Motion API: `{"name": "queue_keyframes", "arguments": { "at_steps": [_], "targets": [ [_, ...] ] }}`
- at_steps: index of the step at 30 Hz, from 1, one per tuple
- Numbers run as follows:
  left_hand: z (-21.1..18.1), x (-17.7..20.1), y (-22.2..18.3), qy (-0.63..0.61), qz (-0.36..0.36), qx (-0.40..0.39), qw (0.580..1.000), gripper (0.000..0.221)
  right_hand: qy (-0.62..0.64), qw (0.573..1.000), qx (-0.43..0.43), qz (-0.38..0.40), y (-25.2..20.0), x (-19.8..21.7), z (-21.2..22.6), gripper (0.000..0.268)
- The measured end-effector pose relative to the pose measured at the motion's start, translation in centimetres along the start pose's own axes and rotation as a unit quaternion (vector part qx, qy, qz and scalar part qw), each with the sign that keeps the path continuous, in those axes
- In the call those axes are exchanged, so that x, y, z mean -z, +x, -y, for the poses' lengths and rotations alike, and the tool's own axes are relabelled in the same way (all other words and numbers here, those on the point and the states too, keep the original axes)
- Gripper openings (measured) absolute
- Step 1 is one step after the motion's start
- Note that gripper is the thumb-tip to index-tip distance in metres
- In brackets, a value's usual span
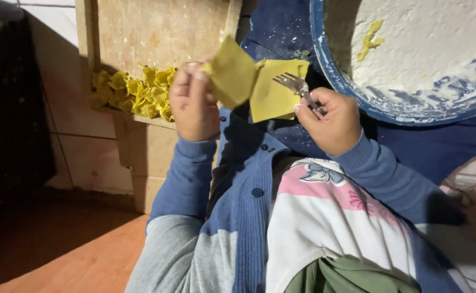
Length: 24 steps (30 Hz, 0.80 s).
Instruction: A person is manually filling and folding small dough squares to create dumplings at a fast pace.
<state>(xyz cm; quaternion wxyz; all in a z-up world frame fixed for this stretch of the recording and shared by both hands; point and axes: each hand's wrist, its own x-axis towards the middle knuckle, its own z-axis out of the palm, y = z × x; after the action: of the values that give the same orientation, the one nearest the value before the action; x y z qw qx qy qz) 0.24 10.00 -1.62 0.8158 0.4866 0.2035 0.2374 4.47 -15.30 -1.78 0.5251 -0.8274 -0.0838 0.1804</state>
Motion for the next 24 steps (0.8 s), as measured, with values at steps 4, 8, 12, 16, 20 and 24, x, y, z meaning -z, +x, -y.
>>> {"name": "queue_keyframes", "arguments": {
  "at_steps": [4, 8, 12, 16, 20, 24],
  "targets": [
    [0.9, 2.1, 1.4, -0.100, -0.036, 0.046, 0.993, 0.016, -0.018, 1.000, 0.003, -0.010, -0.2, 0.1, -0.2, 0.008],
    [-1.1, -0.3, 1.4, -0.225, -0.048, 0.166, 0.959, 0.030, -0.027, 0.998, 0.051, -0.008, -0.2, 1.2, 1.4, 0.008],
    [-0.9, -2.0, 0.6, -0.264, -0.027, 0.269, 0.926, 0.049, -0.076, 0.988, 0.133, -0.028, 0.2, 5.3, 0.5, 0.019],
    [-0.3, -2.9, -0.4, -0.255, 0.029, 0.321, 0.912, 0.052, -0.234, 0.962, 0.144, 0.003, 2.1, 11.2, -1.7, 0.032],
    [2.4, -3.1, -1.6, -0.237, 0.069, 0.347, 0.905, 0.047, -0.458, 0.882, 0.106, 0.010, 4.7, 12.6, -5.1, 0.034],
    [2.0, -4.8, -2.0, -0.210, 0.082, 0.378, 0.898, 0.063, -0.521, 0.848, 0.086, 0.050, 7.8, 10.9, -4.2, 0.024]
  ]
}}
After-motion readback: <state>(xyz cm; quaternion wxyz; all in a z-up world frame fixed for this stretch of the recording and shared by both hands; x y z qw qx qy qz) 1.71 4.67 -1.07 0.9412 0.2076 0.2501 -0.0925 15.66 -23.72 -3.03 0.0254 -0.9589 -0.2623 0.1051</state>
